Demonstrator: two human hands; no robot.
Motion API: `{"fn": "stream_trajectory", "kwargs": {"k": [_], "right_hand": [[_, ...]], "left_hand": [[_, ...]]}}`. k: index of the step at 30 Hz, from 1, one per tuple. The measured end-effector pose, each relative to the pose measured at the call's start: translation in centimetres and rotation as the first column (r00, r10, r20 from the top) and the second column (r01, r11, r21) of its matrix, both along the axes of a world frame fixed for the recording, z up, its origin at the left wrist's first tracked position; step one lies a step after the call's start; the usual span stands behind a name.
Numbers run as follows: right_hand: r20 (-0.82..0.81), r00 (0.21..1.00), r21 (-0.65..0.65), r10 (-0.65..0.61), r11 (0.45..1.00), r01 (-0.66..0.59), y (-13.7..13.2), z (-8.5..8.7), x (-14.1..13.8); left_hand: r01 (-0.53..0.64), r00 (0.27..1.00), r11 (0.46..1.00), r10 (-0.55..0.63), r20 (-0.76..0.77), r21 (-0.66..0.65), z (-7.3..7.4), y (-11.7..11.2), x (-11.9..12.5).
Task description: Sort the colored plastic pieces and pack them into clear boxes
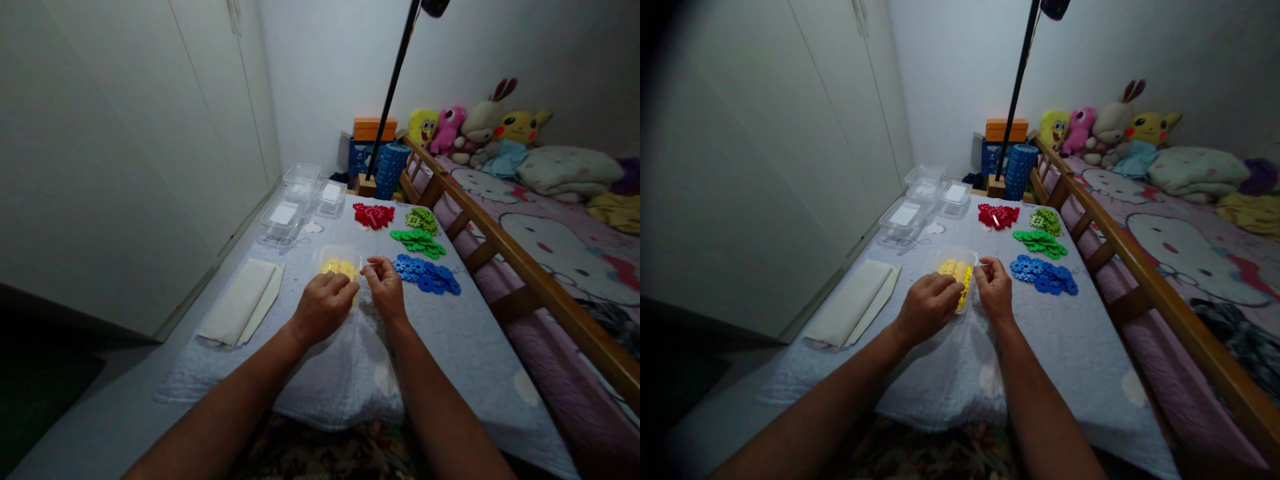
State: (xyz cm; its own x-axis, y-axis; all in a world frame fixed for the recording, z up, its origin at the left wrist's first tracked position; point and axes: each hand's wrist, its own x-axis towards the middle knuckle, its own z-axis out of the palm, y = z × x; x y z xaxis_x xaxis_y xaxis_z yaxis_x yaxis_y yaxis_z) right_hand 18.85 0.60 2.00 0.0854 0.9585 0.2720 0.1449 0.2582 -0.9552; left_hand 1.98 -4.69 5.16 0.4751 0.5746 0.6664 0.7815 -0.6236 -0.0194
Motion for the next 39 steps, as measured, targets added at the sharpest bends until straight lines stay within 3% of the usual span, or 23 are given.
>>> {"fn": "stream_trajectory", "kwargs": {"k": [14, 18, 20, 24, 27, 30, 33, 36, 39], "right_hand": [[-0.027, 0.999, -0.079, 0.029, 0.996, -0.031, 0.3, -0.4, -0.2], [-0.006, 1.000, -0.087, -0.006, 0.996, 0.006, 0.3, -0.4, -0.3], [0.014, 1.000, -0.090, -0.026, 0.996, 0.027, 0.3, -0.5, -0.3], [0.038, 0.998, -0.099, -0.057, 0.993, 0.061, 0.4, -0.7, -0.4], [0.043, 0.997, -0.104, -0.071, 0.992, 0.075, 0.5, -0.8, -0.4], [0.082, 0.993, -0.099, -0.080, 0.991, 0.088, 0.3, -0.6, -0.3], [0.182, 0.982, -0.118, -0.059, 0.990, 0.081, -0.1, -0.1, 0.2], [0.285, 0.954, -0.217, 0.088, 0.976, -0.025, -0.7, 0.6, 0.9], [0.278, 0.928, -0.330, 0.249, 0.932, -0.151, -1.4, 0.9, 1.2]], "left_hand": [[0.128, 0.987, 0.989, -0.134, -0.083, -0.076, -1.0, 0.0, 0.8], [0.109, 0.993, 0.988, -0.104, 0.048, -0.106, -0.8, -0.3, 0.0], [0.041, 0.984, 0.991, -0.017, 0.179, -0.127, -0.8, -0.5, -0.7], [-0.119, 0.877, 0.952, 0.233, 0.419, -0.281, -1.3, -0.4, -2.3], [-0.113, 0.740, 0.873, 0.393, 0.546, -0.475, -2.3, -0.2, -3.4], [-0.025, 0.622, 0.756, 0.524, 0.582, -0.654, -3.2, -0.1, -4.1], [0.103, 0.548, 0.671, 0.578, 0.605, -0.734, -3.4, -0.3, -4.3], [0.250, 0.477, 0.620, 0.589, 0.652, -0.744, -3.3, -0.4, -4.3], [0.394, 0.380, 0.575, 0.608, 0.697, -0.717, -3.2, -0.3, -4.2]]}}
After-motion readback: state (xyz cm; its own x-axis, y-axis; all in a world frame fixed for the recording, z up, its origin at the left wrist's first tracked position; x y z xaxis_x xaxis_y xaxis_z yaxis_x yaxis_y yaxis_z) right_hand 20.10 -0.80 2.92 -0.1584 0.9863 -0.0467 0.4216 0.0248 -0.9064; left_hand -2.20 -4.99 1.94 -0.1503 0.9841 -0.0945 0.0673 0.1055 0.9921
